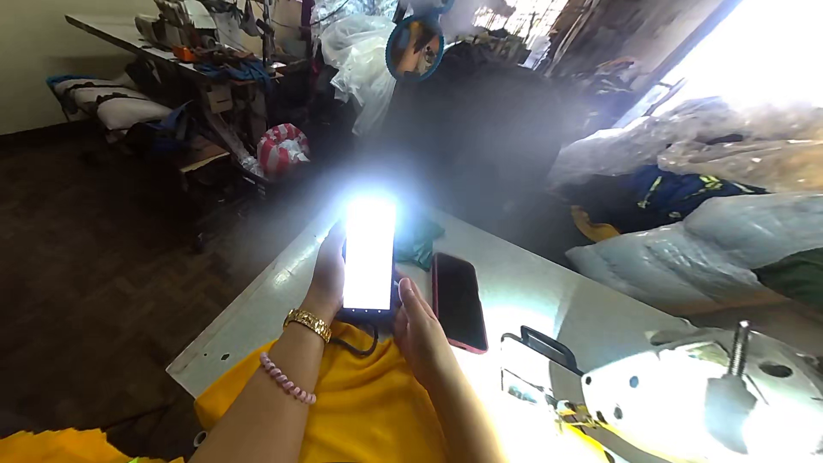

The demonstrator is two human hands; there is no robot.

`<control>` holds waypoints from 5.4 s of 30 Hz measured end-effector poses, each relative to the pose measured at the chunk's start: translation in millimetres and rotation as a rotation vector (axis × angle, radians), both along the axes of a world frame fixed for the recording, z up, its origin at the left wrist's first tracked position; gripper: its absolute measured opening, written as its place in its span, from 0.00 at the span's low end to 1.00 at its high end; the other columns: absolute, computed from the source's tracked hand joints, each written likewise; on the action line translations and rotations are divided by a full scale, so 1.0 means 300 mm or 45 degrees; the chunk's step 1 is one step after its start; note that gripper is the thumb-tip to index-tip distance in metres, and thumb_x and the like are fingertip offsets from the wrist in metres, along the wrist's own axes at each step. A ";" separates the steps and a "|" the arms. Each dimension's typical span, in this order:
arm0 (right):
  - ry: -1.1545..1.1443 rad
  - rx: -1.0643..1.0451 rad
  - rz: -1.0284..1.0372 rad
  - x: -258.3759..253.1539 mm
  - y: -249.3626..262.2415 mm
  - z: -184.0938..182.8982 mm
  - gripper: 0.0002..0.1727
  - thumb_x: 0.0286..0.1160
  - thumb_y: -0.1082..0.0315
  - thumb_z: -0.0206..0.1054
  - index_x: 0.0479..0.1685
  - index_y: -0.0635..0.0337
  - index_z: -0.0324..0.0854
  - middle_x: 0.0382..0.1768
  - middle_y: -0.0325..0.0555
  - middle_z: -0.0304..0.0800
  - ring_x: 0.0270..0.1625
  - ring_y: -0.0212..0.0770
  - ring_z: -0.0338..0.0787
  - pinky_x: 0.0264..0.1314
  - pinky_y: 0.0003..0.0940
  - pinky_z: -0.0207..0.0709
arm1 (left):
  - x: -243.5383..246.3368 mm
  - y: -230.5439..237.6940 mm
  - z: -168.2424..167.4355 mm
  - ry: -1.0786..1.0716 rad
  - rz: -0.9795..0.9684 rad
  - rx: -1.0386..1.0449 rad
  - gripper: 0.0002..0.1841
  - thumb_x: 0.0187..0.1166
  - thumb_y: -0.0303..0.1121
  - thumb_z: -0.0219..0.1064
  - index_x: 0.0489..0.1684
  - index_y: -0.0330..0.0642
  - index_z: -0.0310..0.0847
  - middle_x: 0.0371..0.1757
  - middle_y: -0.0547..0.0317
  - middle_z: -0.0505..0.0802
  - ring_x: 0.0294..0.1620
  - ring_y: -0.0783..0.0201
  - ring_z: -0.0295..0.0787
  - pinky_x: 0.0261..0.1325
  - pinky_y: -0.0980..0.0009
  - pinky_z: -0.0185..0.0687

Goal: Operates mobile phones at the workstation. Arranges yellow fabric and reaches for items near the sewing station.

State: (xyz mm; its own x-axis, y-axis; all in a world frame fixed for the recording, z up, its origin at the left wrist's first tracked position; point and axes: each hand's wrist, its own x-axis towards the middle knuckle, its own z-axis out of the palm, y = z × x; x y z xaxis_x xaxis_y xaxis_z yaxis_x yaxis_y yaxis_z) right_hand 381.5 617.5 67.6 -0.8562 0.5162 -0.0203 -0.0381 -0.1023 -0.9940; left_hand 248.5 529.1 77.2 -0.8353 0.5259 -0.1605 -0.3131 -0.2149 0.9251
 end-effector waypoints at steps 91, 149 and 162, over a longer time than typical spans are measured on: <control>0.051 -0.029 0.068 -0.011 -0.003 -0.020 0.44 0.65 0.83 0.56 0.89 0.55 0.49 0.69 0.53 0.83 0.65 0.39 0.89 0.66 0.33 0.84 | 0.006 -0.001 0.013 0.038 -0.019 0.050 0.31 0.87 0.65 0.42 0.75 0.61 0.77 0.68 0.64 0.89 0.65 0.61 0.86 0.64 0.51 0.82; 0.233 -0.354 -0.445 -0.029 0.048 -0.012 0.18 0.94 0.69 0.45 0.69 0.60 0.78 0.52 0.52 0.91 0.53 0.42 0.93 0.58 0.41 0.87 | -0.021 0.022 0.023 0.134 -0.542 0.097 0.29 0.86 0.38 0.48 0.90 0.55 0.60 0.77 0.54 0.81 0.65 0.60 0.85 0.57 0.59 0.85; 0.231 -0.369 -0.426 -0.027 0.049 -0.008 0.19 0.94 0.68 0.45 0.69 0.59 0.78 0.53 0.51 0.91 0.53 0.41 0.93 0.58 0.40 0.88 | -0.022 0.022 0.029 0.071 -0.564 0.146 0.28 0.90 0.39 0.45 0.91 0.54 0.58 0.76 0.54 0.83 0.66 0.61 0.86 0.63 0.60 0.84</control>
State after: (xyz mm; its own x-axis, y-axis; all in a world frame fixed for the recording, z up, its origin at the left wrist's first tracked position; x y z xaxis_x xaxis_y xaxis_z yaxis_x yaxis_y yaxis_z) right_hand 373.3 632.3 65.3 -0.6470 0.7593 -0.0695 -0.2868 -0.3269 -0.9005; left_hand 241.9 535.8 85.9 -0.5319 0.8458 -0.0414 -0.3481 -0.1738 0.9212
